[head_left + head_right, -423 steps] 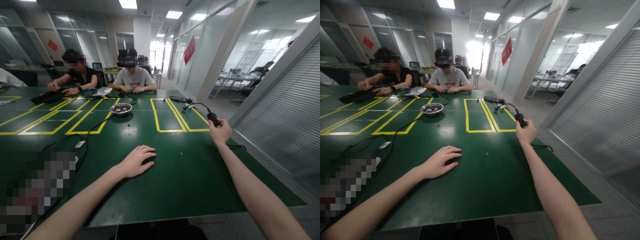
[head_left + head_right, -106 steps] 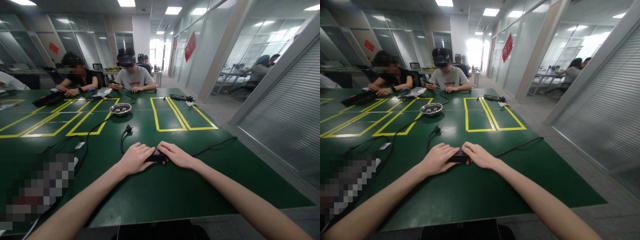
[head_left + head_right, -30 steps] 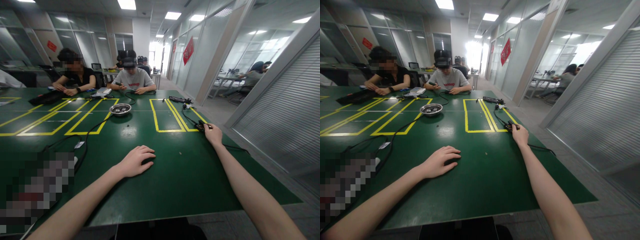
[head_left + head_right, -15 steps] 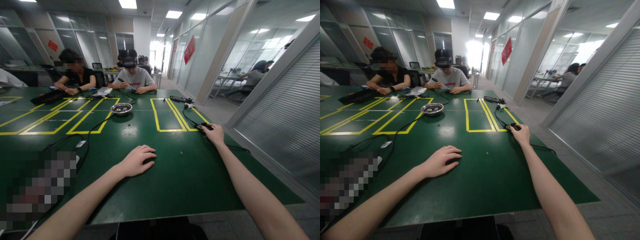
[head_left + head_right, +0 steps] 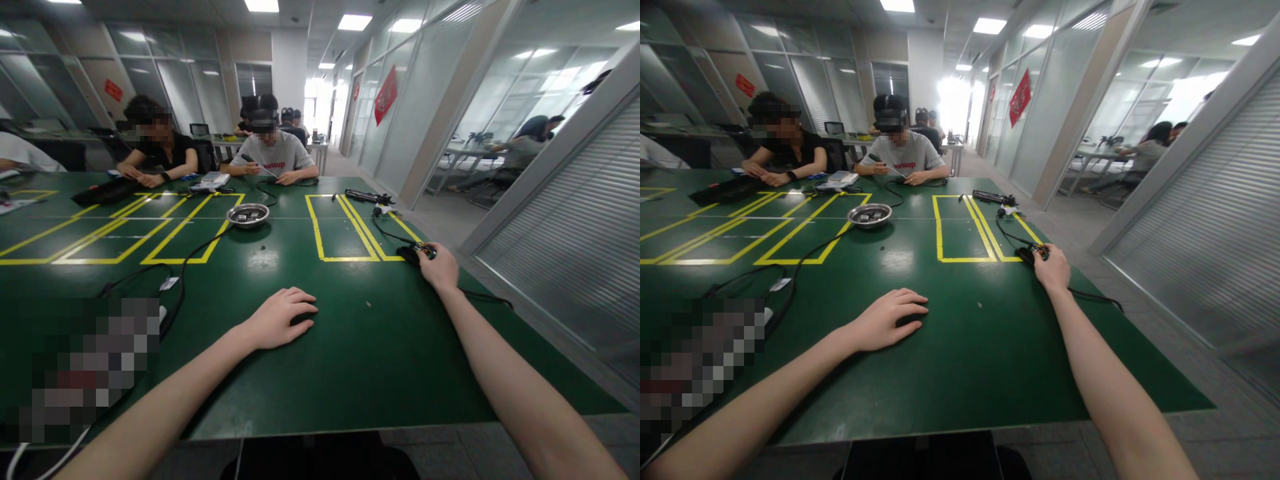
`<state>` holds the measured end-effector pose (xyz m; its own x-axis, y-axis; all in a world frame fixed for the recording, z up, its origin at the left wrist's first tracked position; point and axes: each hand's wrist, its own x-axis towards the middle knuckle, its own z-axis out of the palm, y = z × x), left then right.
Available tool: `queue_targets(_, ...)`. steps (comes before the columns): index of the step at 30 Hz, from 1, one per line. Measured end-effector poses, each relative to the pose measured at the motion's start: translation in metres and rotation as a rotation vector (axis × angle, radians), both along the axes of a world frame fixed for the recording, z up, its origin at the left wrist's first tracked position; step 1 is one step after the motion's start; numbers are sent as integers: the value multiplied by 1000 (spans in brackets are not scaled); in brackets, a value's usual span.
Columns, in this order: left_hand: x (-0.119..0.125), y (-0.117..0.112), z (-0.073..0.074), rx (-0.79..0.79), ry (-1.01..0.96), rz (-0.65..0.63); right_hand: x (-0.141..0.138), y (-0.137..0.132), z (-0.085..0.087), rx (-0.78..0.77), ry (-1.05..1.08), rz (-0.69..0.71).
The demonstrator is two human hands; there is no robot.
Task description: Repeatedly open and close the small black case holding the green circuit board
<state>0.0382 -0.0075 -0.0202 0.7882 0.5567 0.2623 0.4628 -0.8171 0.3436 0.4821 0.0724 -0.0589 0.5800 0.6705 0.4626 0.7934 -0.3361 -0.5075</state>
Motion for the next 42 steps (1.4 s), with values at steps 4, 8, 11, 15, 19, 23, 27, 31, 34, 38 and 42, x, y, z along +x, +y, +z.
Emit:
queue_targets(4,0,0,-1,10,-9,-4,1,0,-3,-98,4,24)
queue_targets(8,1,1,-1,8,-2,4,-15,-3,7,-211,2,83)
queue_targets(11,1,1,-1,0,1,3,-42,-7,15,-239,0,201)
queue_targets(15,1,3,-1,-3,-14,49,-93,-15,13,-205,26,497)
queue_targets(19,-3,8,-2,32,-105,152,-148,-35,9,-130,48,864)
queue_targets(23,-5,7,1,59,-204,130,-191,-70,14,-122,22,1295)
queue_targets(27,-4,0,5,-26,-131,30,-211,-99,22,-110,15,1571)
queue_targets(31,-6,-4,9,-32,-46,30,-207,-107,28,-84,-10,1501)
queue_targets(34,-8,-4,12,-8,-2,45,-198,-106,32,-83,-61,1433)
queue_targets(38,-10,-3,12,2,-17,47,-195,-104,31,-30,-100,1438)
queue_targets(42,-13,-1,8,-15,-24,50,-203,-105,27,-55,-76,1377)
